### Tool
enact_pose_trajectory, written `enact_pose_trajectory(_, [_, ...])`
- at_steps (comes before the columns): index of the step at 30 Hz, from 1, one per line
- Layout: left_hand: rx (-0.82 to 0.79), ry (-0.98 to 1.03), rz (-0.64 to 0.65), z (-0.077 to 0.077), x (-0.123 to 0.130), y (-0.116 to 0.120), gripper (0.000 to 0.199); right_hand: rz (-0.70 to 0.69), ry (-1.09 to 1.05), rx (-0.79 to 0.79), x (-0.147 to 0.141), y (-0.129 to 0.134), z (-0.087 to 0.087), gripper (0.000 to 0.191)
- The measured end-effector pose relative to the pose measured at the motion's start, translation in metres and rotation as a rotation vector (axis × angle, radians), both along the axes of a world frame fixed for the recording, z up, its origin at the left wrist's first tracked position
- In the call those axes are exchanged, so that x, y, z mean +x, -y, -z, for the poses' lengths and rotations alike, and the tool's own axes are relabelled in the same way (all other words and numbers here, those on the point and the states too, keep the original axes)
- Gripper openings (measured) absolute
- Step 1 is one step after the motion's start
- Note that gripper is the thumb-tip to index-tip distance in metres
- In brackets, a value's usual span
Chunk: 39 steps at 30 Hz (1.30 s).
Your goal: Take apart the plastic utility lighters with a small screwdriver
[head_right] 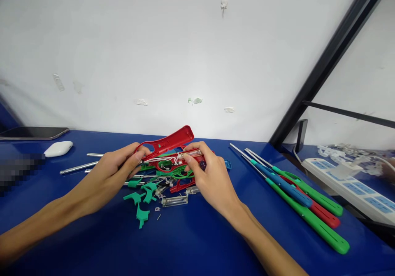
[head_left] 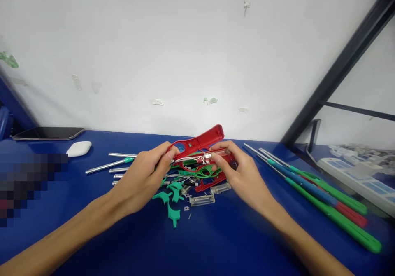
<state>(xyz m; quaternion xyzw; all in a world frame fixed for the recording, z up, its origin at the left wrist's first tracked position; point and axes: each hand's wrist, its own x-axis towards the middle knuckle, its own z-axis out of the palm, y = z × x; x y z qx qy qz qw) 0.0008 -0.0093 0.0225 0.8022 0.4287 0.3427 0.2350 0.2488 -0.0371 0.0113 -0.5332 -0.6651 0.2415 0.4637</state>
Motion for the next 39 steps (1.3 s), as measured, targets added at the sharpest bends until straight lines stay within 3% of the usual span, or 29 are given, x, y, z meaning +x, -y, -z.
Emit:
enact_pose_trajectory(9, [-0.115, 0.049, 0.058, 0.002, 0.004, 0.0, 0.042, -0.021, -0.002, 0.011, -0.002, 0.0, -0.001, 0.021])
enact_pose_trajectory(20, [-0.17, 0.152, 0.039, -0.001, 0.001, -0.005, 0.043, 0.003, -0.019, -0.017, 0.0, 0.002, -0.004, 0.028])
enact_pose_trajectory(29, [-0.232, 0.237, -0.012, -0.012, -0.018, -0.022, 0.043, 0.161, -0.052, 0.078, 0.031, -0.016, -0.008, 0.032])
enact_pose_trajectory(39, [-0.026, -0.087, -0.14, 0.007, -0.012, -0.028, 0.044, 0.26, -0.171, 0.138, 0.033, -0.017, -0.01, 0.038])
